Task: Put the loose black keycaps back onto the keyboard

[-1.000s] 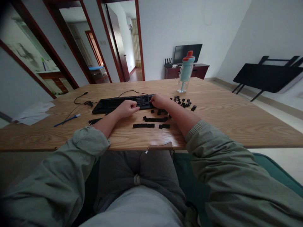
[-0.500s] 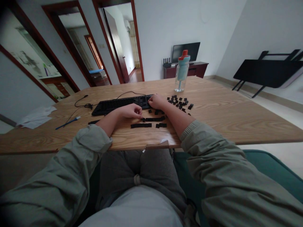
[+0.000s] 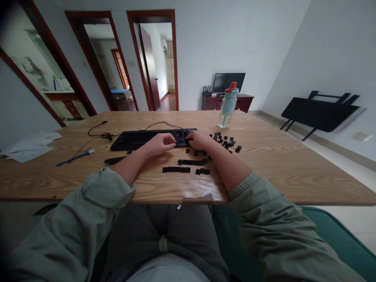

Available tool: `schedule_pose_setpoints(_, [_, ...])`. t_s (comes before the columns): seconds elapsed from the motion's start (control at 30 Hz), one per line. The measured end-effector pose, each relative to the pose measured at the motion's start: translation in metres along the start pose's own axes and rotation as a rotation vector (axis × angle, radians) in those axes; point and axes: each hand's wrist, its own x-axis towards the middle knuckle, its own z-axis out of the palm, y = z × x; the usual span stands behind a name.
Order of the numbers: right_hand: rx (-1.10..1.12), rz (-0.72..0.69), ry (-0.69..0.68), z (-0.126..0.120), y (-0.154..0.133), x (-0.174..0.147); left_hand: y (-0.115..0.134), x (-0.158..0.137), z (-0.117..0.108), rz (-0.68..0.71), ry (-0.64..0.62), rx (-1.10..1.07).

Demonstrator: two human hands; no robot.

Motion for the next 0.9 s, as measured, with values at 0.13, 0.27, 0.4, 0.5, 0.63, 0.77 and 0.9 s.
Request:
schedule_pose_setpoints(0.13, [0.063, 0.011, 0.077, -0.003, 0.002, -0.001, 0.0, 0.0, -0.003, -0.026, 0.087, -0.025])
schedule_pose_setpoints(0.27, [0.254, 0.053, 0.228, -0.013, -0.008, -0.009, -0.002, 0.001, -0.003, -0.063, 0.144, -0.113])
schedule_pose_setpoints(0.4, [0.407, -0.045, 0.234, -0.014, -0.031, -0.012, -0.007, 0.004, -0.001, -0.06, 0.171, -0.235])
schedule_pose_setpoints(0.5, [0.432, -0.09, 0.216, -0.01, -0.044, -0.009, -0.008, 0.006, 0.0, -0.063, 0.211, -0.277])
schedule_pose_setpoints(0.63, [0.419, -0.029, 0.265, -0.007, -0.049, -0.007, -0.005, 0.006, 0.002, -0.091, 0.223, -0.308])
schedule_pose_setpoints(0.77, [0.452, -0.005, 0.338, -0.006, -0.044, -0.005, -0.007, 0.008, 0.005, -0.082, 0.196, -0.332])
schedule_pose_setpoints(0.9, [0.554, 0.0, 0.335, 0.0, -0.036, 0.001, -0.01, 0.008, 0.008, -0.025, 0.156, -0.246])
